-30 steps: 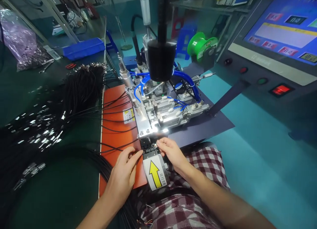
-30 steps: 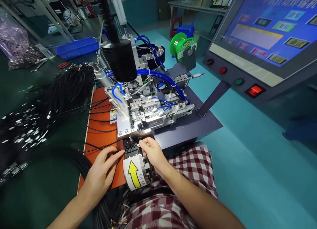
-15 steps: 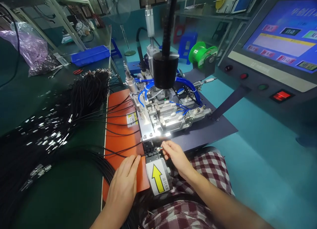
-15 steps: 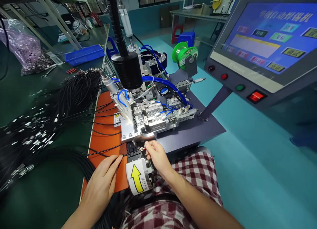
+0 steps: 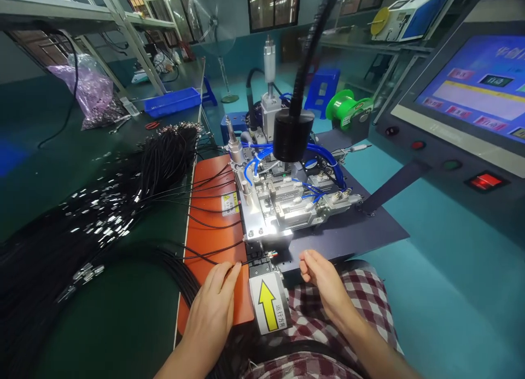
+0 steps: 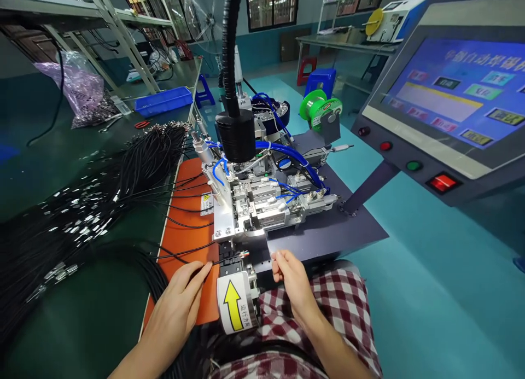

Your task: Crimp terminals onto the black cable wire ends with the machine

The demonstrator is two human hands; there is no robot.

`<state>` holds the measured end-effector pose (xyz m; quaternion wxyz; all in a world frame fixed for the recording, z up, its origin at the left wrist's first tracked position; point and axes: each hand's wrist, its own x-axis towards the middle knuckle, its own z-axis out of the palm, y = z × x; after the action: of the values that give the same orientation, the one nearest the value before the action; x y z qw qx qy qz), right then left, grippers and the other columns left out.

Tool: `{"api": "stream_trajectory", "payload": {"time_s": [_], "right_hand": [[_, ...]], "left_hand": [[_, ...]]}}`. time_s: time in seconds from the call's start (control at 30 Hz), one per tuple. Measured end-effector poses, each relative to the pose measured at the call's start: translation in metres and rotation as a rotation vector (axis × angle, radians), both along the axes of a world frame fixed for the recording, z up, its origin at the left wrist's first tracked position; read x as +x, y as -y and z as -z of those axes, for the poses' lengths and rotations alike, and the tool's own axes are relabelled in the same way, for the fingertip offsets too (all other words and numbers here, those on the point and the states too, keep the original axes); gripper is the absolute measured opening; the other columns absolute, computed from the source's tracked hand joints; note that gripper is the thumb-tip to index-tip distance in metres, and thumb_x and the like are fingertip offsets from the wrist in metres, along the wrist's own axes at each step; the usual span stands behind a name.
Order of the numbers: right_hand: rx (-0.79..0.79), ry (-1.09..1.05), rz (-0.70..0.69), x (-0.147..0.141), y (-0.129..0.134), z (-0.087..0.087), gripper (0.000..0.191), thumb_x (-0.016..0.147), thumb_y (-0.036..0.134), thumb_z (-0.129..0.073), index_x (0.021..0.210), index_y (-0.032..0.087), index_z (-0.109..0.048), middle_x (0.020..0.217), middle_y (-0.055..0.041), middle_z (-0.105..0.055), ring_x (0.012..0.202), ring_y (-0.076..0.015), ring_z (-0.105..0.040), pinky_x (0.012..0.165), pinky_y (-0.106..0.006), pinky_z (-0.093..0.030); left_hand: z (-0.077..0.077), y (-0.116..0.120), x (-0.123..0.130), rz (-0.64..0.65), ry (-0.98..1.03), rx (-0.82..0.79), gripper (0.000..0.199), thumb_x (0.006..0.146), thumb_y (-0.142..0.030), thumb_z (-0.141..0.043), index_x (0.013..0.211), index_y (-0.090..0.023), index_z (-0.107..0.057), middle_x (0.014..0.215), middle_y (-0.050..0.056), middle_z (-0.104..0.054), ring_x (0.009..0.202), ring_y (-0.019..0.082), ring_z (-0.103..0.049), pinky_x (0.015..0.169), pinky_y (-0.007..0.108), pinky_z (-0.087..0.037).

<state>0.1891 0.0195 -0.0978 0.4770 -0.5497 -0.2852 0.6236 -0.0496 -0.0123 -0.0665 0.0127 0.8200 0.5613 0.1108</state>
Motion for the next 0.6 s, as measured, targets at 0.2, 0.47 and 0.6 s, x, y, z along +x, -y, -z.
{"api": "stream_trajectory", "payload": {"time_s": [0.2, 0.47, 0.6], "right_hand": [[0.005, -0.004, 0.001, 0.001, 0.001, -0.004, 0.03, 0.08, 0.047, -0.059, 0.073, 0.018, -0.055, 0.061, 0.0027, -0.047, 0.054, -0.0124, -0.04, 0.056, -0.026, -0.033], [0.0, -0.006, -0.017, 0.015, 0.011, -0.017, 0.025, 0.084, 0.041, -0.058, 0.074, 0.019, -0.053, 0.064, 0.0031, -0.045, 0.056, -0.0114, -0.037, 0.057, -0.025, -0.031], [0.03, -0.001, -0.051, 0.009, 0.011, -0.026, 0.026, 0.085, 0.041, -0.056, 0.072, 0.019, -0.052, 0.064, 0.0028, -0.045, 0.056, -0.0118, -0.037, 0.057, -0.026, -0.032]], "left_hand": [[-0.013, -0.027, -0.001, -0.069, 0.04, -0.067, 0.041, 0.089, -0.014, -0.033, 0.127, -0.016, -0.049, 0.124, 0.014, -0.051, 0.116, 0.027, -0.047, 0.094, 0.046, -0.045], [-0.087, -0.005, -0.012, 0.338, 0.064, -0.681, 0.013, 0.087, -0.014, -0.048, 0.091, -0.022, -0.057, 0.097, 0.002, -0.055, 0.09, 0.018, -0.051, 0.077, 0.03, -0.042], [-0.095, 0.003, -0.007, 0.343, -0.103, -0.652, 0.018, 0.083, -0.003, -0.043, 0.079, -0.019, -0.051, 0.088, 0.002, -0.052, 0.079, 0.018, -0.046, 0.066, 0.029, -0.035]]}}
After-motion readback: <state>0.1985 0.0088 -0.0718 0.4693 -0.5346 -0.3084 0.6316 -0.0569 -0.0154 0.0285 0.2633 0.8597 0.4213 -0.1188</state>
